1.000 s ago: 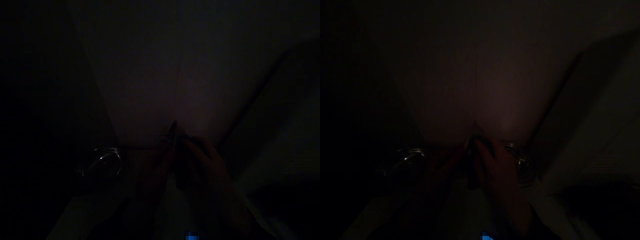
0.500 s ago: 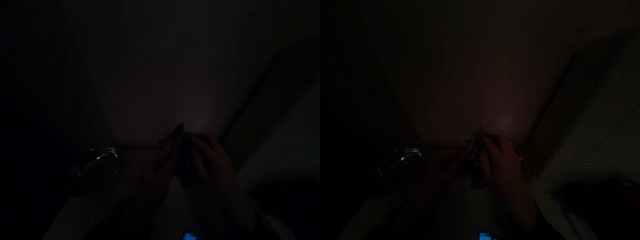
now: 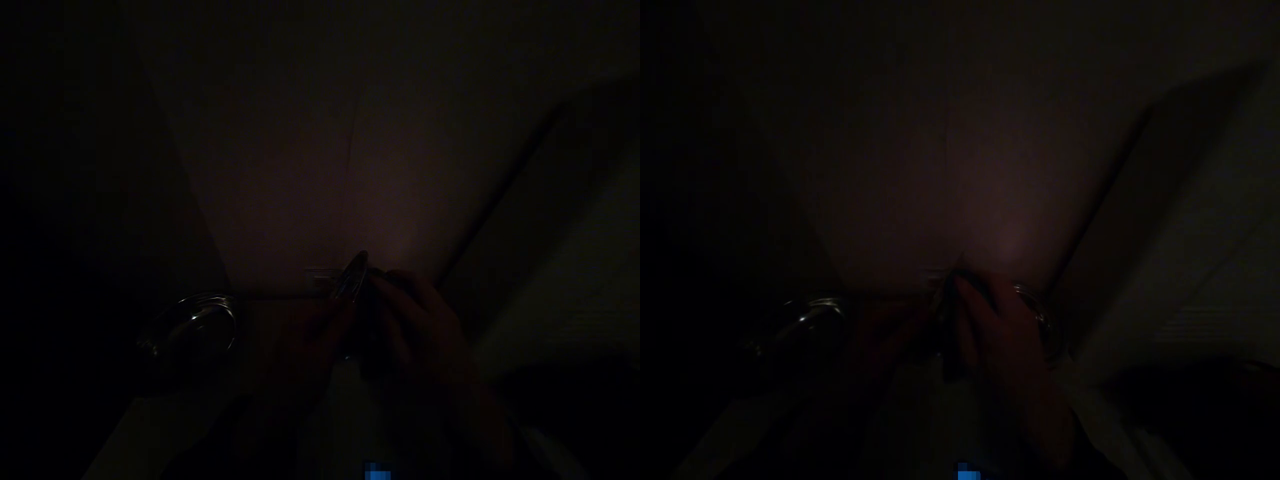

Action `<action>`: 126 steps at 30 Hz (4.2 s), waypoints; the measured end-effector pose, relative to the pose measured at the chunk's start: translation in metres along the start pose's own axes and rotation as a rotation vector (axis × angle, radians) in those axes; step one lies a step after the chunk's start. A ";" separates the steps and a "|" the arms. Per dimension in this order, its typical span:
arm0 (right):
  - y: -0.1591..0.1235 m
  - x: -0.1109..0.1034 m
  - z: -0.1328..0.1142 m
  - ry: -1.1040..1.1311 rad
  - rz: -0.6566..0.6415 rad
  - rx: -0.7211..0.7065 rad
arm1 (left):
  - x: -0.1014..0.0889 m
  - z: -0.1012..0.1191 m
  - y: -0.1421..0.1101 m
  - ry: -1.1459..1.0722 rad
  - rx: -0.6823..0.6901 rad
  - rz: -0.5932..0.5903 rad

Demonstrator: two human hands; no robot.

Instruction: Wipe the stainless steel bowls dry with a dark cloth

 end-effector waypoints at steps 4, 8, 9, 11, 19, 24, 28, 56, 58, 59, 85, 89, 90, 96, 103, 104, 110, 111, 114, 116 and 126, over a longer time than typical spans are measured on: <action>-0.003 0.001 -0.014 0.011 -0.024 -0.159 | -0.004 0.003 0.001 -0.018 0.045 0.117; -0.002 0.002 -0.007 -0.027 0.013 -0.049 | 0.000 0.002 -0.001 -0.058 0.008 0.072; -0.002 0.003 -0.005 -0.040 0.019 -0.037 | 0.002 0.001 -0.001 -0.080 0.006 0.057; -0.003 0.005 -0.004 -0.053 0.007 -0.067 | 0.002 -0.001 0.001 -0.101 0.003 0.070; -0.006 0.014 -0.019 -0.049 -0.087 -0.181 | -0.008 0.002 0.010 -0.046 -0.022 0.302; -0.008 0.019 -0.019 -0.083 -0.138 -0.154 | -0.008 0.005 0.007 0.098 -0.029 0.430; -0.009 0.018 -0.016 -0.111 -0.100 -0.158 | -0.002 -0.001 0.004 0.032 -0.155 0.442; -0.002 0.008 -0.019 -0.036 -0.005 -0.189 | -0.001 0.007 -0.003 0.051 -0.118 0.415; -0.001 0.009 -0.008 -0.047 0.031 -0.092 | 0.001 0.008 -0.006 0.051 -0.105 0.377; -0.001 0.010 -0.002 -0.047 0.040 -0.028 | 0.003 0.008 -0.007 0.051 -0.099 0.362; -0.005 0.011 -0.006 -0.013 -0.064 -0.091 | -0.001 0.002 -0.001 0.141 -0.011 0.324; -0.006 0.012 -0.002 -0.011 -0.057 -0.009 | 0.003 0.000 -0.001 0.111 -0.005 0.293; -0.007 0.013 -0.006 -0.006 -0.067 -0.055 | 0.002 0.000 0.000 0.125 0.007 0.307; -0.008 0.014 -0.017 0.015 -0.052 -0.138 | 0.002 -0.001 0.000 0.138 0.037 0.327; -0.006 0.015 -0.009 -0.033 -0.074 -0.069 | 0.005 -0.006 0.001 0.068 0.019 0.317; -0.007 0.016 -0.012 -0.039 -0.088 -0.103 | 0.004 -0.006 0.001 0.069 0.013 0.336; -0.011 0.021 -0.021 -0.006 -0.117 -0.146 | 0.002 0.004 0.002 0.076 -0.020 0.348; -0.011 0.021 -0.022 0.003 -0.113 -0.145 | 0.002 0.007 0.001 0.082 -0.036 0.366; -0.012 0.021 -0.025 0.012 -0.088 -0.123 | 0.003 0.013 -0.001 0.024 -0.079 0.420; -0.013 0.021 -0.028 -0.014 -0.075 -0.129 | 0.004 0.014 -0.002 -0.020 -0.108 0.413; -0.005 0.015 -0.009 -0.069 0.021 0.002 | 0.010 0.002 -0.004 0.093 -0.152 0.402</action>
Point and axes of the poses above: each hand's wrist, its own y-axis towards the middle knuckle, its own x-axis out of the palm, z = x × y, the point moved 2 cm from there along y, towards the middle knuckle
